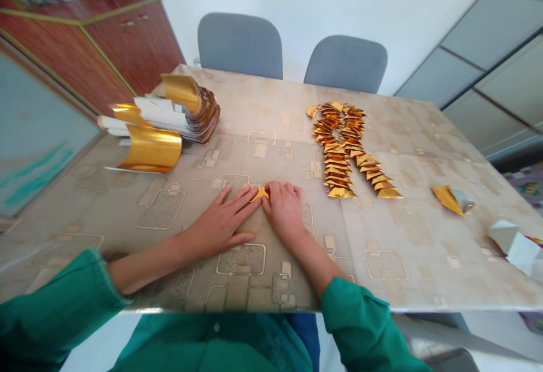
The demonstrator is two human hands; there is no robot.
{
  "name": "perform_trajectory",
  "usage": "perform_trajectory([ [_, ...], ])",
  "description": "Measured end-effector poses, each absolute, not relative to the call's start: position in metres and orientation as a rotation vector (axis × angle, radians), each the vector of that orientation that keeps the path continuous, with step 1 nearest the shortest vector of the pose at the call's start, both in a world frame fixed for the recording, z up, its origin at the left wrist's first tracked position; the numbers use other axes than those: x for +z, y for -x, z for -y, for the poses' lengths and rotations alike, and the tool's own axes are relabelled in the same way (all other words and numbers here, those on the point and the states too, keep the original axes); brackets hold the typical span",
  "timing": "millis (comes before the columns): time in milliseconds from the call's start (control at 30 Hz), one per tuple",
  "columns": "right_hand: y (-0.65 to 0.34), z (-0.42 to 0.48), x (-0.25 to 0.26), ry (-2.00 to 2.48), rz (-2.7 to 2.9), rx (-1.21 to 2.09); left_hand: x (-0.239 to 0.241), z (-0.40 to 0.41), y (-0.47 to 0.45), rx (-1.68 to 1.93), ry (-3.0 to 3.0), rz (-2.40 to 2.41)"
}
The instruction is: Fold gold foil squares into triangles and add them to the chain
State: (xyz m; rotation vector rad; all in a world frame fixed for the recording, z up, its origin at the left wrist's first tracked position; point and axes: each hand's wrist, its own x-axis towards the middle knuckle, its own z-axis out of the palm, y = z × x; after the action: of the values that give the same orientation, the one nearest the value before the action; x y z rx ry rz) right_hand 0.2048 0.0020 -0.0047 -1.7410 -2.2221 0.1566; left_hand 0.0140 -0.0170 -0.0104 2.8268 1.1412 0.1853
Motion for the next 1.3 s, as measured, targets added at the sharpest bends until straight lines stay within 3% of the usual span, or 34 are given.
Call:
perform_trajectory([
  [1300, -0.205, 0.000, 0.001, 1.811, 2.173, 0.233, -0.008, 0.024, -0.008, 0.316, -2.754, -1.149],
])
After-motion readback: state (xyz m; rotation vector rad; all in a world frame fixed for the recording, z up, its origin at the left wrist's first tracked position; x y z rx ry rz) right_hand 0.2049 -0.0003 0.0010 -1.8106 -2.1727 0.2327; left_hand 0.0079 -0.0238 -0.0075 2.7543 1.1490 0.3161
